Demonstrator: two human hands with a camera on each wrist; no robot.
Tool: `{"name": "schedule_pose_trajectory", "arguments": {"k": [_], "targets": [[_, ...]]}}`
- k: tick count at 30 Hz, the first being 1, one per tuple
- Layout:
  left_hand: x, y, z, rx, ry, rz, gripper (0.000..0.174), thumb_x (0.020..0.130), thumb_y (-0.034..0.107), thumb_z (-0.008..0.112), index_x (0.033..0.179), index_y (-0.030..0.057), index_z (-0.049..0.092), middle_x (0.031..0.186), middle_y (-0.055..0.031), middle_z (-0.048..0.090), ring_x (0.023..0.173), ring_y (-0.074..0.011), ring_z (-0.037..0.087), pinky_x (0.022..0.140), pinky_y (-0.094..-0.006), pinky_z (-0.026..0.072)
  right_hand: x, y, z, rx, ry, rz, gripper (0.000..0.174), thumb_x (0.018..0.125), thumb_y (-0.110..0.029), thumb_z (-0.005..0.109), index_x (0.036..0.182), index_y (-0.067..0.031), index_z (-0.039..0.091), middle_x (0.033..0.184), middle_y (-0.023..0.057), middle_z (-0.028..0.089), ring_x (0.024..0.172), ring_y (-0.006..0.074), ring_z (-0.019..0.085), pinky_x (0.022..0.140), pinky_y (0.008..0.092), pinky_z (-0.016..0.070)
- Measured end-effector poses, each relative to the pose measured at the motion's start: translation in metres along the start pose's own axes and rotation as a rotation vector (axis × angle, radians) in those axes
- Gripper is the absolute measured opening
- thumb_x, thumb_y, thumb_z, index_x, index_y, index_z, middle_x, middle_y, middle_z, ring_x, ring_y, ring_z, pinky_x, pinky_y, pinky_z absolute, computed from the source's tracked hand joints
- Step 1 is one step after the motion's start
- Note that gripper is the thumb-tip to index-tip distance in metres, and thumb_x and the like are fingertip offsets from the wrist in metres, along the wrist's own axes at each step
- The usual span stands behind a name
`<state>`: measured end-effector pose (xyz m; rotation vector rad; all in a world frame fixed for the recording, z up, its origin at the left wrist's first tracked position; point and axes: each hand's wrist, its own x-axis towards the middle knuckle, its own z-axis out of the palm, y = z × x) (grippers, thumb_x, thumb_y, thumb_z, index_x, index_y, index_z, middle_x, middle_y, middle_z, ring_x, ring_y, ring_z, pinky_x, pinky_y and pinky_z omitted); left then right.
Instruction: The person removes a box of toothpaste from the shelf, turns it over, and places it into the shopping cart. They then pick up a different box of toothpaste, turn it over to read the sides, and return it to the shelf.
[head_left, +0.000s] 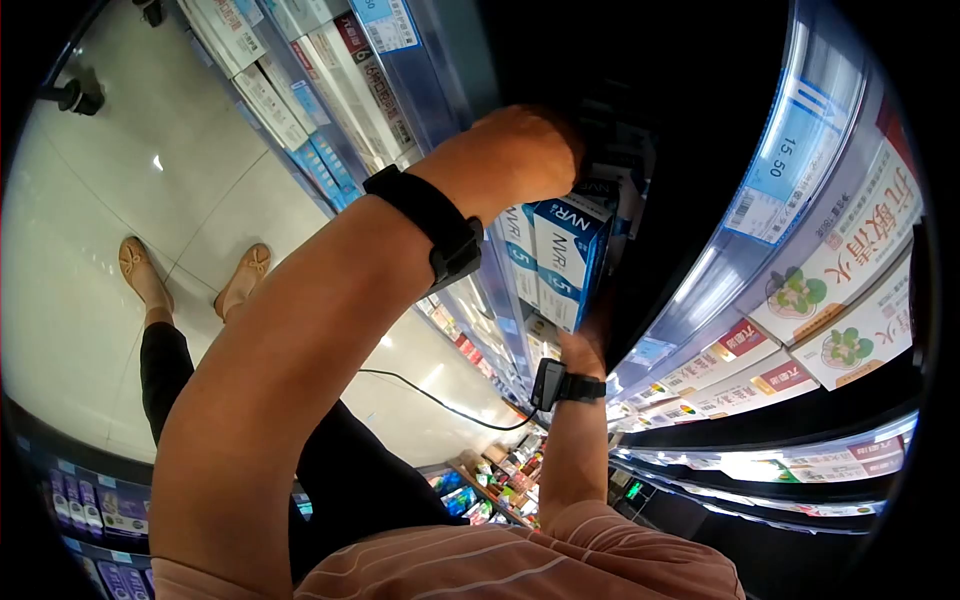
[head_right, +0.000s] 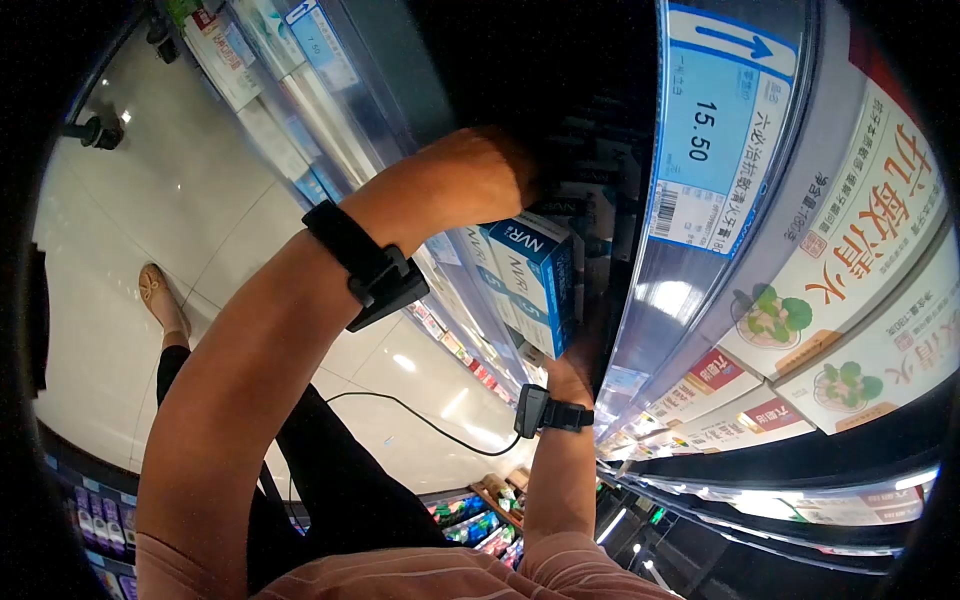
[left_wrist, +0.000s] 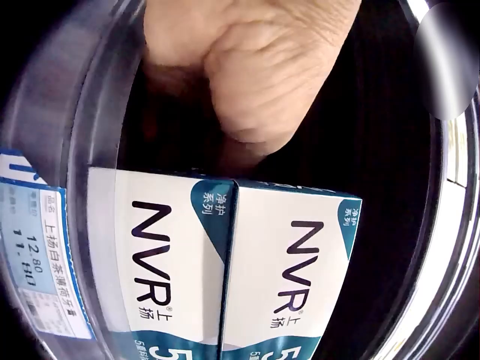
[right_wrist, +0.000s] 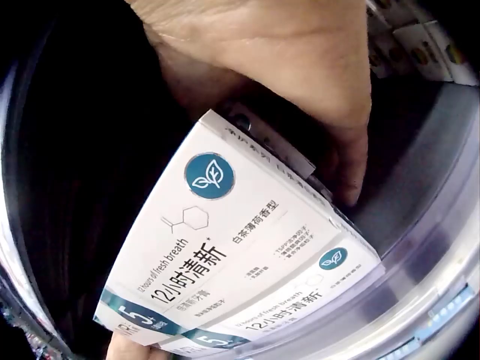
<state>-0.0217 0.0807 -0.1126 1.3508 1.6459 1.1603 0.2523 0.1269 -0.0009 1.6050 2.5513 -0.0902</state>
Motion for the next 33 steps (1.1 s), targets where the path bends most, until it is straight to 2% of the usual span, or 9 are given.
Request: {"name": "schedule_pose_trajectory", "arguments": {"k": [4, 7, 13, 19, 23, 25, 27, 30, 33], "targets": [[-0.001, 0.004, 0.001, -0.158, 0.074, -0.109, 0.038, 0.095, 0.041, 0.058, 0.118, 0.0132, 0.072, 0.119, -0.014, 0.07, 0.106, -0.0287, 0.069, 0.09, -0.0398, 0.0557, -0.003, 0.001, -0.003, -0.097, -0.022, 0.024, 0.101, 0.081, -0.054, 0.072, 0.155, -0.0051, 0.023, 0.154, 0.0243, 0.037, 0.142, 0.0406, 0.038, 0.115, 0.0437, 0.0335], [-0.011, 0.008, -0.017, -0.292, 0.025, -0.119, 0.053, 0.092, 0.058, 0.057, 0.124, 0.0162, 0.069, 0.127, -0.0154, 0.066, 0.115, -0.0314, 0.064, 0.098, -0.0418, 0.0509, -0.008, 0.0, -0.006, -0.065, -0.043, 0.066, 0.098, 0.082, -0.051, 0.073, 0.153, -0.0023, 0.026, 0.149, 0.0247, 0.044, 0.137, 0.0387, 0.044, 0.112, 0.0422, 0.0371], [-0.027, 0.014, -0.03, -0.3, 0.013, -0.084, 0.077, 0.08, 0.077, 0.06, 0.122, 0.0127, 0.069, 0.125, -0.018, 0.066, 0.115, -0.0332, 0.064, 0.095, -0.0417, 0.0519, -0.032, 0.043, 0.001, 0.17, -0.045, -0.303, 0.081, 0.09, -0.03, 0.073, 0.149, 0.0032, 0.029, 0.137, 0.02, 0.055, 0.123, 0.0274, 0.054, 0.106, 0.0358, 0.041], [-0.031, 0.012, -0.024, -0.217, -0.022, -0.037, 0.081, 0.076, 0.08, 0.061, 0.115, 0.0097, 0.071, 0.122, -0.0184, 0.067, 0.112, -0.0334, 0.065, 0.092, -0.0428, 0.0535, -0.029, 0.051, 0.002, 0.13, -0.128, -0.192, 0.07, 0.092, -0.018, 0.071, 0.146, 0.0031, 0.032, 0.136, 0.0179, 0.056, 0.121, 0.0236, 0.054, 0.105, 0.033, 0.0415], [-0.031, 0.013, -0.02, -0.197, 0.021, -0.039, 0.08, 0.077, 0.08, 0.06, 0.116, 0.0097, 0.071, 0.124, -0.018, 0.066, 0.114, -0.0329, 0.064, 0.095, -0.0423, 0.0523, -0.018, 0.041, 0.011, 0.468, -0.153, -0.009, 0.07, 0.09, -0.018, 0.073, 0.145, 0.003, 0.034, 0.135, 0.0179, 0.056, 0.119, 0.023, 0.055, 0.104, 0.0313, 0.0425], [-0.03, 0.013, -0.018, -0.179, 0.036, -0.023, 0.081, 0.078, 0.08, 0.058, 0.116, 0.0098, 0.071, 0.126, -0.0179, 0.065, 0.115, -0.0328, 0.063, 0.096, -0.0427, 0.0517, -0.016, 0.033, 0.01, 0.344, -0.127, -0.033, 0.068, 0.089, -0.019, 0.074, 0.142, 0.0024, 0.037, 0.133, 0.0182, 0.057, 0.118, 0.0233, 0.056, 0.102, 0.0311, 0.0438], [-0.03, 0.013, -0.017, -0.153, 0.034, -0.026, 0.084, 0.078, 0.082, 0.056, 0.117, 0.0098, 0.071, 0.128, -0.0177, 0.064, 0.116, -0.0329, 0.062, 0.097, -0.0432, 0.0514, -0.016, 0.025, -0.001, -0.108, -0.054, -0.214, 0.064, 0.088, -0.02, 0.074, 0.139, 0.0012, 0.042, 0.132, 0.0185, 0.058, 0.117, 0.0237, 0.057, 0.099, 0.0312, 0.0453], [-0.028, 0.015, -0.018, -0.123, -0.015, -0.058, 0.088, 0.077, 0.085, 0.052, 0.119, 0.01, 0.07, 0.13, -0.0175, 0.063, 0.117, -0.0333, 0.062, 0.097, -0.044, 0.0512, -0.004, 0.036, 0.001, 0.057, -0.233, -0.068, 0.072, 0.088, -0.033, 0.075, 0.143, -0.0026, 0.04, 0.143, 0.0176, 0.05, 0.13, 0.0265, 0.05, 0.112, 0.0361, 0.0357], [-0.028, 0.015, -0.023, -0.133, -0.078, -0.083, 0.092, 0.076, 0.087, 0.05, 0.124, 0.0109, 0.067, 0.132, -0.0178, 0.061, 0.121, -0.0338, 0.06, 0.098, -0.0442, 0.0508, -0.002, 0.027, 0.0, -0.013, -0.239, -0.024, 0.068, 0.09, -0.031, 0.072, 0.143, -0.0031, 0.041, 0.144, 0.0172, 0.05, 0.127, 0.0277, 0.052, 0.11, 0.0361, 0.0374]]}}
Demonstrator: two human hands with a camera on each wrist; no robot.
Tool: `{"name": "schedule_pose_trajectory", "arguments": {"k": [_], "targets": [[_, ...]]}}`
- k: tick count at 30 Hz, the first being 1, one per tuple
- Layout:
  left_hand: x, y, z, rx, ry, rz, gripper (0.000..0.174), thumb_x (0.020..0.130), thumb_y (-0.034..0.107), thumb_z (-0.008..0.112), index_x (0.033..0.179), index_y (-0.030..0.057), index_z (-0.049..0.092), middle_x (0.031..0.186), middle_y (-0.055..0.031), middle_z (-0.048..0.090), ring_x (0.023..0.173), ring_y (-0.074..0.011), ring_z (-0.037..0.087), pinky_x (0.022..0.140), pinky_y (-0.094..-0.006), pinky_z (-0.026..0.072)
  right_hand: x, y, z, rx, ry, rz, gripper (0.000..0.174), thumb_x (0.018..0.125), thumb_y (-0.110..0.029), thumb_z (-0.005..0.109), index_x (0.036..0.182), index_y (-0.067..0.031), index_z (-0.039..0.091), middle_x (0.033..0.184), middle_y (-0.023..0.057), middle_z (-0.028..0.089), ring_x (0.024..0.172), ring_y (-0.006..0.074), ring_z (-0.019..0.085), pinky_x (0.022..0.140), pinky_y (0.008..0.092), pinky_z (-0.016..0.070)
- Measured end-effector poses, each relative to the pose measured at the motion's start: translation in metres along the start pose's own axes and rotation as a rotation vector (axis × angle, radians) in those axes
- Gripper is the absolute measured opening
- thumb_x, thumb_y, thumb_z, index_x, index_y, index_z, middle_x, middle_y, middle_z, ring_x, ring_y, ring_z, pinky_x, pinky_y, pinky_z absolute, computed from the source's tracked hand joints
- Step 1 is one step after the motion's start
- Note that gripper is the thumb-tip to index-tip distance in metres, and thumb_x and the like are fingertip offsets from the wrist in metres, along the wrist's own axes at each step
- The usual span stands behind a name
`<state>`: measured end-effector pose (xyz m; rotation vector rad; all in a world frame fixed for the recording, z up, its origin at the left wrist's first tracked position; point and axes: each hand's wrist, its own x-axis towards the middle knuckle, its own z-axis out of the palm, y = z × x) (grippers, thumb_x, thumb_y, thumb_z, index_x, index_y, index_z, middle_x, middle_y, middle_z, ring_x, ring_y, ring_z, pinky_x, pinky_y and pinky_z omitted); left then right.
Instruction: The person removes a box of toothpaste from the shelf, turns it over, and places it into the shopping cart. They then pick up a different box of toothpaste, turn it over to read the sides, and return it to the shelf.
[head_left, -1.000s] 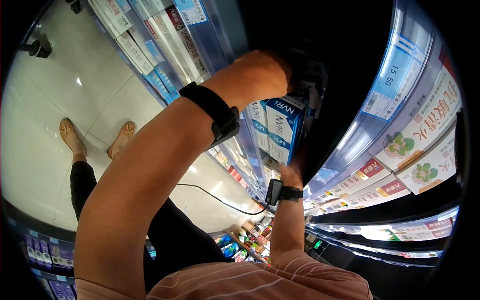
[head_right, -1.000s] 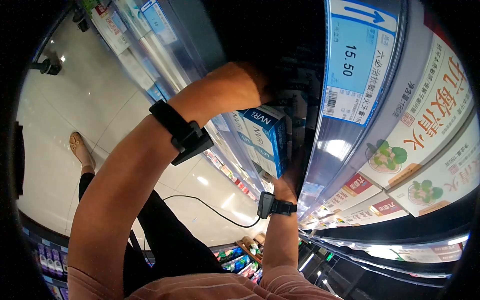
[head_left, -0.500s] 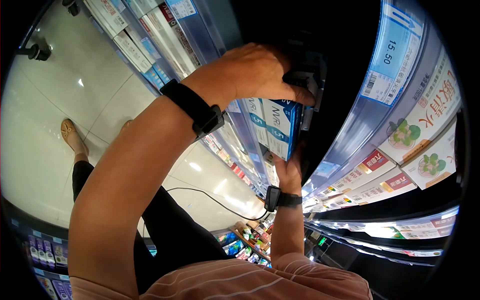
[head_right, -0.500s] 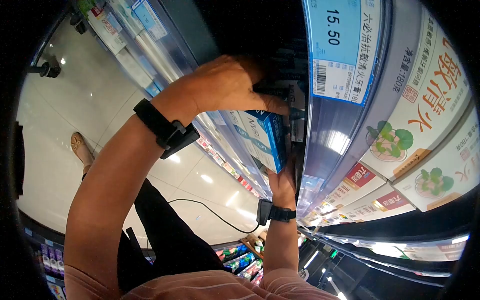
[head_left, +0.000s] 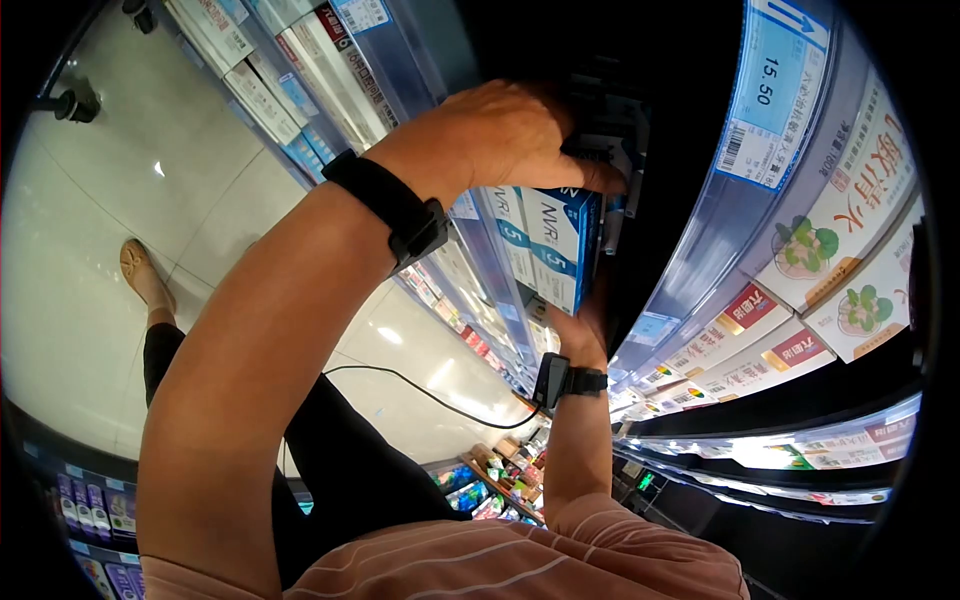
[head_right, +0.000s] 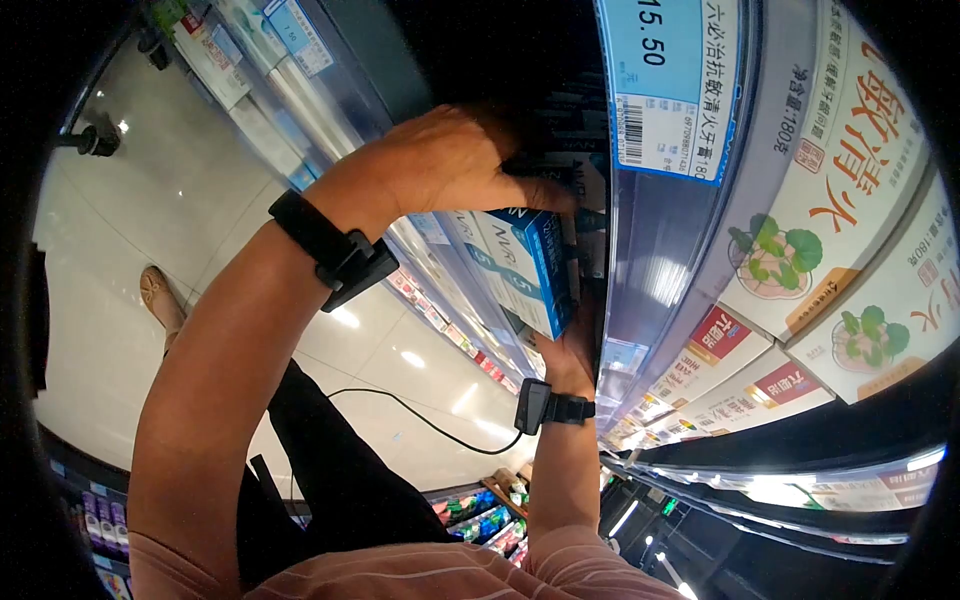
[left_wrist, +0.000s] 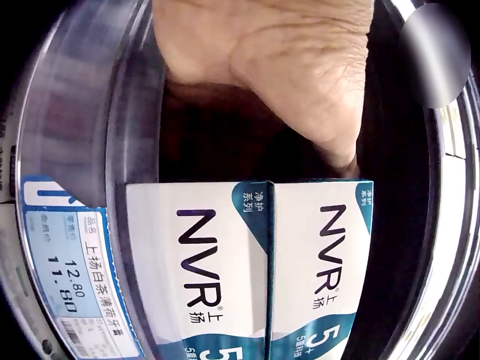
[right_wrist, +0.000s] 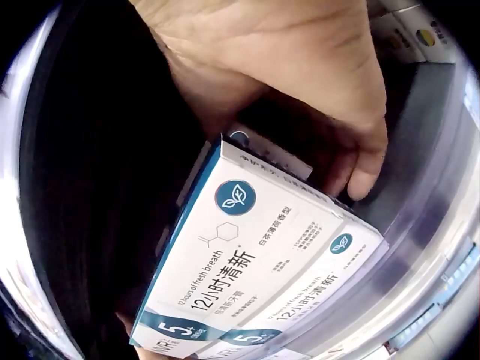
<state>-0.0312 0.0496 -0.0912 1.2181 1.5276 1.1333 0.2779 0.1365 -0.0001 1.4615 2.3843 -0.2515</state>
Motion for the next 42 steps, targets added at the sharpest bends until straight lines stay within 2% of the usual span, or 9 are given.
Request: {"name": "schedule_pose_trajectory", "arguments": {"k": [3, 5, 8, 17, 23, 29, 34, 39, 42], "targets": [[0.001, -0.001, 0.001, -0.021, 0.011, -0.011, 0.093, 0.076, 0.087, 0.05, 0.129, 0.0123, 0.064, 0.136, -0.0184, 0.059, 0.124, -0.0346, 0.058, 0.099, -0.0445, 0.0502, -0.001, -0.009, 0.002, -0.106, 0.04, 0.084, 0.062, 0.086, -0.025, 0.075, 0.136, -0.0022, 0.048, 0.136, 0.0193, 0.057, 0.12, 0.0282, 0.057, 0.099, 0.0341, 0.0468], [0.002, 0.0, 0.002, -0.036, 0.043, -0.027, 0.093, 0.076, 0.087, 0.051, 0.133, 0.0137, 0.062, 0.138, -0.0184, 0.058, 0.126, -0.0353, 0.057, 0.1, -0.0452, 0.0496, -0.007, -0.016, 0.01, 0.367, 0.112, 0.098, 0.053, 0.097, -0.031, 0.059, 0.141, -0.0041, 0.046, 0.143, 0.0152, 0.053, 0.128, 0.0284, 0.052, 0.109, 0.0387, 0.0381], [0.0, 0.002, 0.002, -0.066, 0.054, -0.031, 0.092, 0.077, 0.085, 0.052, 0.137, 0.0163, 0.059, 0.143, -0.0172, 0.054, 0.13, -0.0355, 0.053, 0.104, -0.0462, 0.0463, -0.001, 0.01, 0.015, 1.376, 0.088, 0.287, 0.066, 0.092, -0.035, 0.066, 0.143, -0.0023, 0.04, 0.145, 0.0165, 0.052, 0.131, 0.0294, 0.051, 0.112, 0.037, 0.0365], [0.002, 0.008, 0.004, -0.027, 0.021, -0.053, 0.078, 0.087, 0.076, 0.048, 0.139, 0.0185, 0.058, 0.145, -0.0151, 0.052, 0.134, -0.0341, 0.049, 0.109, -0.0456, 0.042, -0.01, 0.015, 0.015, -0.039, 0.18, 0.002, 0.055, 0.102, -0.036, 0.049, 0.145, -0.0042, 0.042, 0.151, 0.0125, 0.047, 0.136, 0.0296, 0.045, 0.117, 0.0417, 0.0296], [0.004, 0.003, 0.022, 0.101, 0.187, 0.054, 0.071, 0.093, 0.073, 0.041, 0.124, 0.0152, 0.068, 0.131, -0.0149, 0.061, 0.121, -0.033, 0.058, 0.103, -0.0453, 0.0467, -0.007, -0.022, 0.023, 1.417, 0.265, 0.179, 0.079, 0.081, -0.023, 0.082, 0.144, -0.0042, 0.038, 0.14, 0.0157, 0.053, 0.126, 0.0245, 0.054, 0.107, 0.0324, 0.0422], [-0.013, -0.006, 0.014, 0.052, 0.513, 0.331, 0.068, 0.09, 0.069, 0.054, 0.113, 0.0066, 0.069, 0.12, -0.0194, 0.063, 0.111, -0.0348, 0.059, 0.102, -0.0471, 0.0444, -0.005, -0.019, 0.027, 1.311, 0.286, 0.132, 0.082, 0.077, -0.019, 0.084, 0.143, -0.0048, 0.038, 0.14, 0.013, 0.054, 0.125, 0.0226, 0.054, 0.107, 0.0311, 0.0421], [-0.047, -0.011, 0.044, 0.075, 0.451, 0.412, 0.079, 0.076, 0.055, 0.076, 0.132, 0.002, 0.057, 0.13, -0.0207, 0.055, 0.123, -0.0361, 0.049, 0.107, -0.0455, 0.0403, -0.01, -0.005, 0.026, 0.124, 0.352, -0.159, 0.076, 0.08, -0.015, 0.081, 0.144, -0.0038, 0.04, 0.141, 0.0141, 0.053, 0.127, 0.0237, 0.053, 0.108, 0.0336, 0.0411], [-0.046, -0.014, 0.057, 0.004, 0.449, 0.419, 0.09, 0.072, 0.043, 0.084, 0.144, 0.0047, 0.047, 0.133, -0.0198, 0.053, 0.126, -0.0361, 0.048, 0.112, -0.0446, 0.0377, -0.01, -0.02, 0.004, 0.005, 0.286, -0.31, 0.069, 0.092, -0.012, 0.069, 0.151, -0.0057, 0.034, 0.147, 0.0147, 0.049, 0.132, 0.0265, 0.049, 0.112, 0.0363, 0.0378], [-0.047, -0.015, 0.058, 0.017, 0.442, 0.402, 0.089, 0.072, 0.042, 0.085, 0.143, 0.0054, 0.047, 0.133, -0.0199, 0.052, 0.127, -0.0365, 0.047, 0.112, -0.0454, 0.0378, 0.02, 0.021, 0.018, 0.771, 0.207, -0.173, 0.058, 0.102, -0.029, 0.052, 0.153, -0.0075, 0.033, 0.15, 0.0141, 0.046, 0.136, 0.0264, 0.045, 0.114, 0.0369, 0.0337]]}}
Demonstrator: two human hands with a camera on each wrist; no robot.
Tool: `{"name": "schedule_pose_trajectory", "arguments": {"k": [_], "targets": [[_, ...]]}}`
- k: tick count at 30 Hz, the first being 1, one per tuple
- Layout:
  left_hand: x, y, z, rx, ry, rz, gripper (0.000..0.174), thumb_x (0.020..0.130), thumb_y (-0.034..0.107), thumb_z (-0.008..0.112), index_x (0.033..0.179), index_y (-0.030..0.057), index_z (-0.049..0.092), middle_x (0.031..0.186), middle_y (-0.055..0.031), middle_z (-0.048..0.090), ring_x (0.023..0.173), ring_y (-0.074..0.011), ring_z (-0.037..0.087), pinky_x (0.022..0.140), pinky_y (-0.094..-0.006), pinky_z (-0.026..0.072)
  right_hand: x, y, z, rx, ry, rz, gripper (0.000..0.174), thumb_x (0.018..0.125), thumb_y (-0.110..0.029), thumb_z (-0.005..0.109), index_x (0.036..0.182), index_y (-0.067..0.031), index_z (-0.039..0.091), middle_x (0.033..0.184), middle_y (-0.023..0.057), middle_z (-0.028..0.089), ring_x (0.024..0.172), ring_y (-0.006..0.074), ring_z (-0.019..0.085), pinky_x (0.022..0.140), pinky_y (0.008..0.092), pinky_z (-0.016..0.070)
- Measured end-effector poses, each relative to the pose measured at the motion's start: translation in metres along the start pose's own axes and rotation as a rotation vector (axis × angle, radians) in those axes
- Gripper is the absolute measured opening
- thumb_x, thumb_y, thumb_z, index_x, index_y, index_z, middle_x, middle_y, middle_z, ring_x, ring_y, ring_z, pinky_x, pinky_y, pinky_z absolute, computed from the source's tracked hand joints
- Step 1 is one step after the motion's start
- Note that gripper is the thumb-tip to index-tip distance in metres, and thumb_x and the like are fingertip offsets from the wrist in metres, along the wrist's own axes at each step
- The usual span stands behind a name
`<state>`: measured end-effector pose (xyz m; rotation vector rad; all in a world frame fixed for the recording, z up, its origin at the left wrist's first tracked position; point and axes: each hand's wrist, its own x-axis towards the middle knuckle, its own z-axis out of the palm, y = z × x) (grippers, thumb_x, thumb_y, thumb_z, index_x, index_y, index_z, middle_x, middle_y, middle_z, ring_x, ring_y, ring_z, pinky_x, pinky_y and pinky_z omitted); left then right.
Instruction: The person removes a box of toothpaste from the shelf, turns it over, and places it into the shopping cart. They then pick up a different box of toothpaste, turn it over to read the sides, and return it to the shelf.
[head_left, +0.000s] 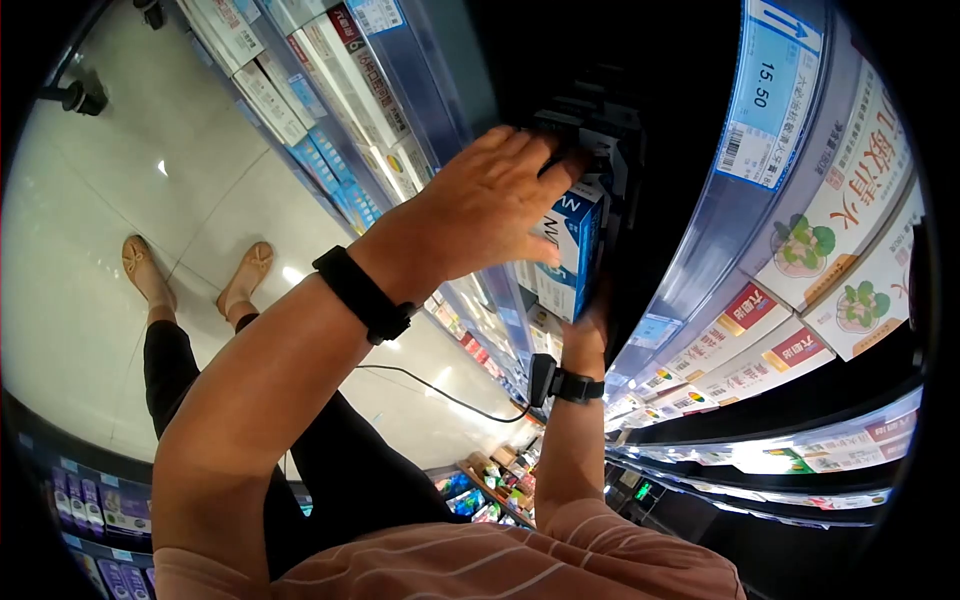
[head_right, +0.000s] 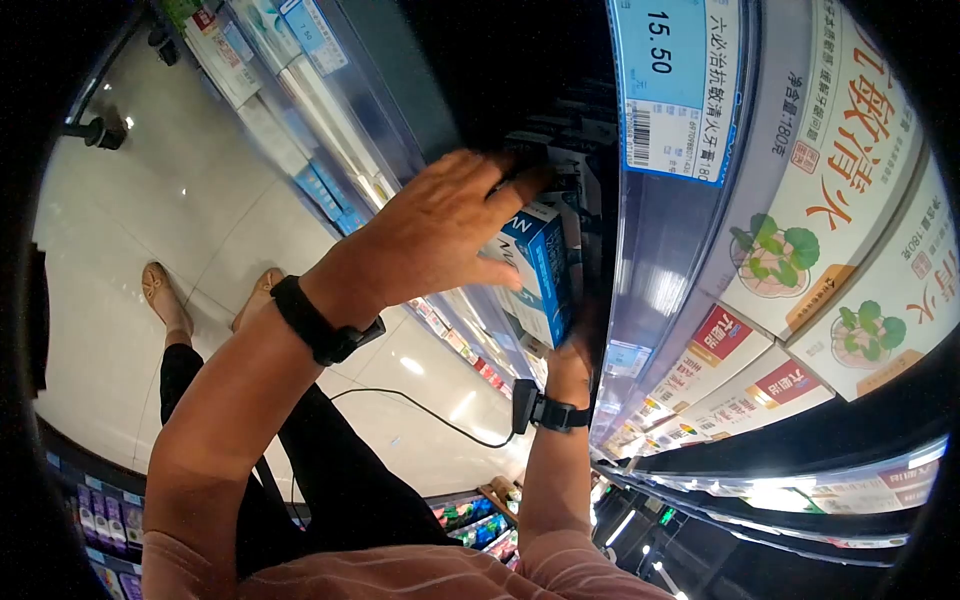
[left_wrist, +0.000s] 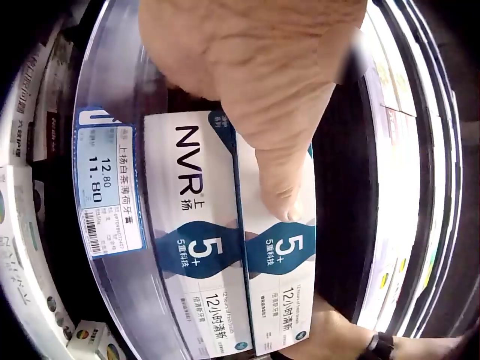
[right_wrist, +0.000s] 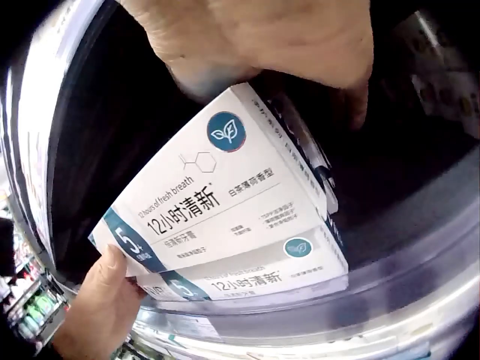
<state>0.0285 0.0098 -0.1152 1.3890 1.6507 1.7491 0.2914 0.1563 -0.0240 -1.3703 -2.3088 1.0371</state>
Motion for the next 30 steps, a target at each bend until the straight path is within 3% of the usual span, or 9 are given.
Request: {"name": "schedule_pose_trajectory", "arguments": {"k": [3, 5, 7, 9, 13, 17, 22, 25, 30], "targets": [[-0.001, 0.0, 0.003, 0.005, 0.001, -0.005, 0.088, 0.073, 0.043, 0.085, 0.142, 0.0055, 0.048, 0.134, -0.0203, 0.052, 0.129, -0.0371, 0.047, 0.111, -0.0463, 0.0383, 0.013, -0.003, -0.024, 0.869, 0.156, 0.526, 0.058, 0.107, -0.044, 0.033, 0.154, -0.0088, 0.033, 0.152, 0.0132, 0.043, 0.138, 0.0263, 0.042, 0.116, 0.037, 0.0306], [-0.001, 0.0, 0.004, 0.013, 0.002, -0.011, 0.086, 0.073, 0.044, 0.085, 0.141, 0.0054, 0.049, 0.133, -0.0205, 0.052, 0.129, -0.0375, 0.047, 0.111, -0.0466, 0.0386, 0.016, 0.009, -0.037, 0.765, 0.208, 0.619, 0.06, 0.107, -0.047, 0.027, 0.154, -0.0095, 0.033, 0.153, 0.0124, 0.043, 0.138, 0.0266, 0.042, 0.116, 0.0371, 0.03], [-0.001, 0.001, 0.005, 0.027, 0.003, -0.013, 0.084, 0.074, 0.044, 0.084, 0.14, 0.0053, 0.049, 0.133, -0.0206, 0.052, 0.13, -0.0378, 0.046, 0.111, -0.0467, 0.0387, 0.017, 0.045, -0.039, 0.091, 0.183, 0.377, 0.059, 0.107, -0.047, 0.028, 0.154, -0.0099, 0.033, 0.153, 0.0114, 0.043, 0.137, 0.0272, 0.043, 0.116, 0.0375, 0.0304], [-0.001, 0.0, 0.003, 0.028, -0.027, -0.022, 0.083, 0.075, 0.044, 0.084, 0.14, 0.0052, 0.05, 0.133, -0.0204, 0.053, 0.13, -0.0374, 0.047, 0.111, -0.0469, 0.0393, 0.018, 0.016, -0.018, 0.083, 0.139, 0.302, 0.058, 0.108, -0.043, 0.03, 0.155, -0.0091, 0.028, 0.155, 0.013, 0.039, 0.141, 0.0254, 0.039, 0.116, 0.0373, 0.0341], [0.0, 0.003, -0.002, 0.018, -0.085, -0.054, 0.083, 0.075, 0.045, 0.084, 0.14, 0.0049, 0.05, 0.132, -0.0203, 0.054, 0.129, -0.037, 0.047, 0.11, -0.0473, 0.0405, 0.018, -0.044, 0.018, 0.189, 0.233, 0.423, 0.054, 0.11, -0.037, 0.03, 0.156, -0.0095, 0.026, 0.156, 0.0119, 0.038, 0.141, 0.0222, 0.04, 0.115, 0.0351, 0.037], [0.001, 0.003, 0.001, 0.02, -0.089, -0.07, 0.083, 0.076, 0.045, 0.083, 0.141, 0.0057, 0.049, 0.133, -0.0201, 0.053, 0.129, -0.0376, 0.047, 0.11, -0.0479, 0.0407, 0.021, -0.026, 0.005, 0.046, 0.148, 0.259, 0.054, 0.109, -0.036, 0.033, 0.156, -0.0093, 0.027, 0.155, 0.0115, 0.04, 0.137, 0.0235, 0.044, 0.114, 0.0357, 0.0367], [0.004, 0.005, -0.004, 0.024, -0.174, -0.115, 0.082, 0.078, 0.046, 0.08, 0.143, 0.0079, 0.048, 0.139, -0.0203, 0.05, 0.132, -0.039, 0.045, 0.112, -0.0488, 0.0382, 0.021, -0.065, 0.029, -0.449, 0.179, 0.101, 0.058, 0.104, -0.032, 0.049, 0.154, -0.0062, 0.032, 0.15, 0.0166, 0.043, 0.134, 0.0281, 0.047, 0.112, 0.0405, 0.0365], [0.005, 0.007, -0.004, 0.056, -0.182, -0.143, 0.082, 0.079, 0.047, 0.079, 0.144, 0.0086, 0.047, 0.142, -0.0207, 0.049, 0.134, -0.0397, 0.043, 0.114, -0.0488, 0.0368, 0.025, -0.054, 0.022, -0.411, 0.117, -0.07, 0.059, 0.104, -0.03, 0.051, 0.153, -0.0057, 0.032, 0.151, 0.0182, 0.041, 0.134, 0.0291, 0.047, 0.112, 0.0413, 0.0366], [0.006, 0.008, -0.004, 0.056, -0.214, -0.163, 0.082, 0.079, 0.047, 0.078, 0.145, 0.0087, 0.046, 0.142, -0.0204, 0.049, 0.136, -0.0389, 0.042, 0.114, -0.0495, 0.0357, 0.024, -0.061, 0.025, -0.442, 0.128, -0.059, 0.057, 0.104, -0.029, 0.05, 0.153, -0.0063, 0.033, 0.152, 0.0191, 0.04, 0.137, 0.0302, 0.044, 0.114, 0.0422, 0.0346]]}}
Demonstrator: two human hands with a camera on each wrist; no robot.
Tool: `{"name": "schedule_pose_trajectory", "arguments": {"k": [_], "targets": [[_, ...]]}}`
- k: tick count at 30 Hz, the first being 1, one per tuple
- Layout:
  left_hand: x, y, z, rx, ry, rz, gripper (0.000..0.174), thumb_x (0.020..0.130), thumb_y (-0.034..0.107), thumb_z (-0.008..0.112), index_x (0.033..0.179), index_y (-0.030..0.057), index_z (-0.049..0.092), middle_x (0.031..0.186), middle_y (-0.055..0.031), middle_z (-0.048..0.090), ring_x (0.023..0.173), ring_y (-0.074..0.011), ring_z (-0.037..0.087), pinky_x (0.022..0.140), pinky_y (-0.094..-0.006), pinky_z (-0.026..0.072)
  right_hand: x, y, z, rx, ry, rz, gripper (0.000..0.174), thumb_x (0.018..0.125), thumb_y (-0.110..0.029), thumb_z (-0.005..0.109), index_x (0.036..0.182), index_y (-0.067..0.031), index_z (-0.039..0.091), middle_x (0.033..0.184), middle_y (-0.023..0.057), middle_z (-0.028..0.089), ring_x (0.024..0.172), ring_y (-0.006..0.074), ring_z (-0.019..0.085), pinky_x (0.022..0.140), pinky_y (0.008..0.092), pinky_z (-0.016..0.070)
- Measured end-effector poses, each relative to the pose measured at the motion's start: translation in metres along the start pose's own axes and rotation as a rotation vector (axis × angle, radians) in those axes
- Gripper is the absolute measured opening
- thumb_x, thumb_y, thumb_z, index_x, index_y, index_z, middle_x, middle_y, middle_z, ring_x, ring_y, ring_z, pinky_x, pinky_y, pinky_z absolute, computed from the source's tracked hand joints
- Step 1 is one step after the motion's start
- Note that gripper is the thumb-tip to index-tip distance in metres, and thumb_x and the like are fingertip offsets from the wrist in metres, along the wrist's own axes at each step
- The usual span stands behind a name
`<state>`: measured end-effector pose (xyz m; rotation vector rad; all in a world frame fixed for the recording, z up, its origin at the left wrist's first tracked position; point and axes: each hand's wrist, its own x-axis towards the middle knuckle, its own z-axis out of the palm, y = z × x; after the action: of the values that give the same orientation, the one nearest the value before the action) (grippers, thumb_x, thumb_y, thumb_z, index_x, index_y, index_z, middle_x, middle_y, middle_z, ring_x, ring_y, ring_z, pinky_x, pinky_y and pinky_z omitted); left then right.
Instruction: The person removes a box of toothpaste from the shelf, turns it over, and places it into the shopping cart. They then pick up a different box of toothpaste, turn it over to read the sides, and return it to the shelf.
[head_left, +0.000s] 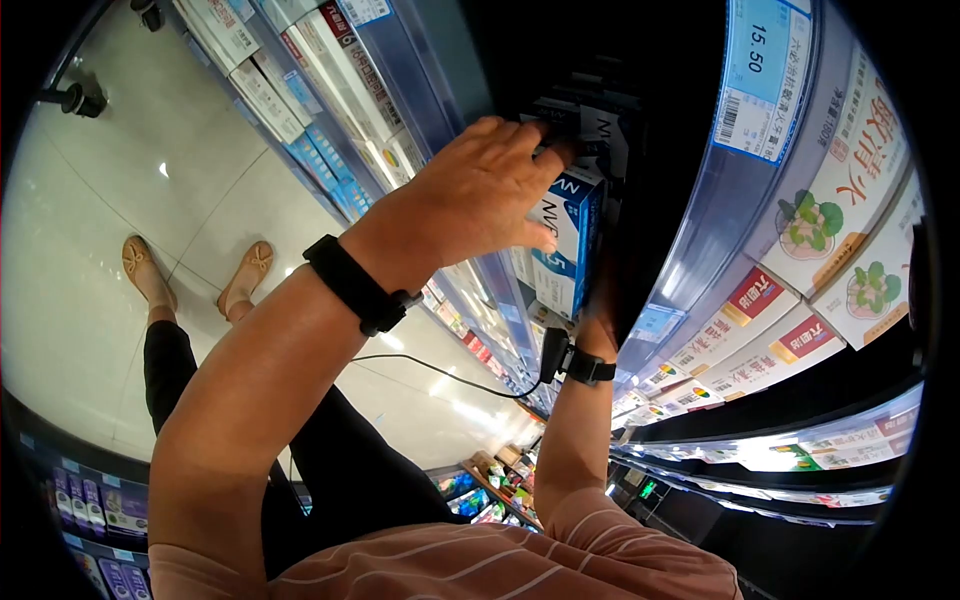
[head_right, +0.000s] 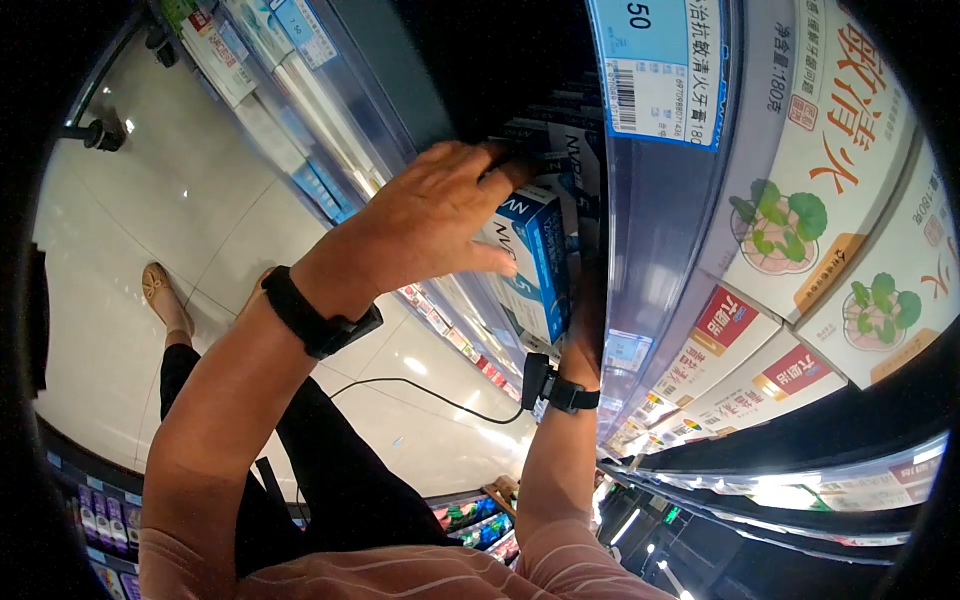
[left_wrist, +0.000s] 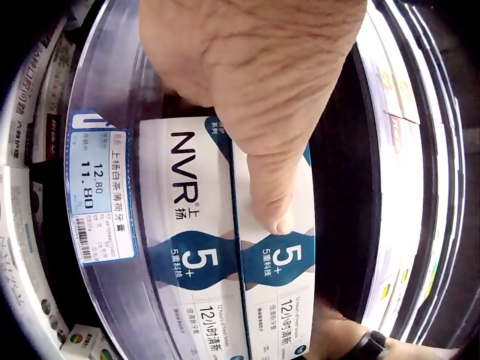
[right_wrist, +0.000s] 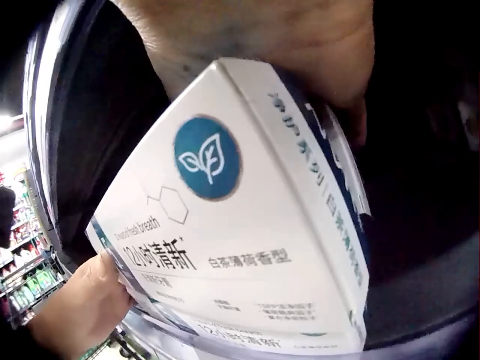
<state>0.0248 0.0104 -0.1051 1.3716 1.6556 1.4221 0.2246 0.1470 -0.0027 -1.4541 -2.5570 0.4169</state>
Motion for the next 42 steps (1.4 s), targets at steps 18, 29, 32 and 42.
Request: {"name": "schedule_pose_trajectory", "arguments": {"k": [18, 29, 32, 42], "targets": [[0.0, 0.002, 0.007, 0.065, 0.063, 0.011, 0.087, 0.075, 0.05, 0.082, 0.143, 0.0079, 0.048, 0.138, -0.0191, 0.052, 0.135, -0.038, 0.043, 0.114, -0.049, 0.036, -0.031, -0.002, -0.01, 0.082, 0.044, 0.231, 0.051, 0.104, -0.034, 0.05, 0.148, -0.0065, 0.043, 0.145, 0.0171, 0.048, 0.131, 0.0314, 0.048, 0.112, 0.0426, 0.0332], [0.002, 0.002, 0.014, 0.137, 0.084, 0.025, 0.096, 0.073, 0.051, 0.084, 0.149, 0.0121, 0.041, 0.144, -0.0196, 0.048, 0.138, -0.0382, 0.041, 0.116, -0.0489, 0.034, -0.034, -0.002, -0.005, 0.602, 0.026, 0.354, 0.05, 0.106, -0.03, 0.045, 0.149, -0.0053, 0.038, 0.145, 0.0155, 0.048, 0.13, 0.0278, 0.049, 0.113, 0.038, 0.0338], [0.003, 0.005, 0.005, 0.136, 0.049, 0.008, 0.096, 0.072, 0.051, 0.084, 0.149, 0.0115, 0.041, 0.145, -0.0198, 0.048, 0.139, -0.0373, 0.04, 0.116, -0.0486, 0.0347, -0.037, 0.004, -0.002, 0.415, 0.049, 0.186, 0.051, 0.106, -0.028, 0.047, 0.15, -0.0054, 0.036, 0.149, 0.0154, 0.044, 0.134, 0.0272, 0.045, 0.114, 0.037, 0.0322], [0.033, 0.027, -0.001, -0.181, 0.047, -0.003, 0.067, 0.093, 0.058, 0.055, 0.135, 0.0065, 0.055, 0.134, -0.0222, 0.058, 0.127, -0.0368, 0.053, 0.108, -0.0464, 0.0432, -0.064, 0.035, 0.005, 0.827, 0.017, 0.217, 0.062, 0.103, -0.045, 0.045, 0.153, -0.011, 0.032, 0.154, 0.0098, 0.039, 0.139, 0.0275, 0.04, 0.116, 0.0423, 0.0316]]}}
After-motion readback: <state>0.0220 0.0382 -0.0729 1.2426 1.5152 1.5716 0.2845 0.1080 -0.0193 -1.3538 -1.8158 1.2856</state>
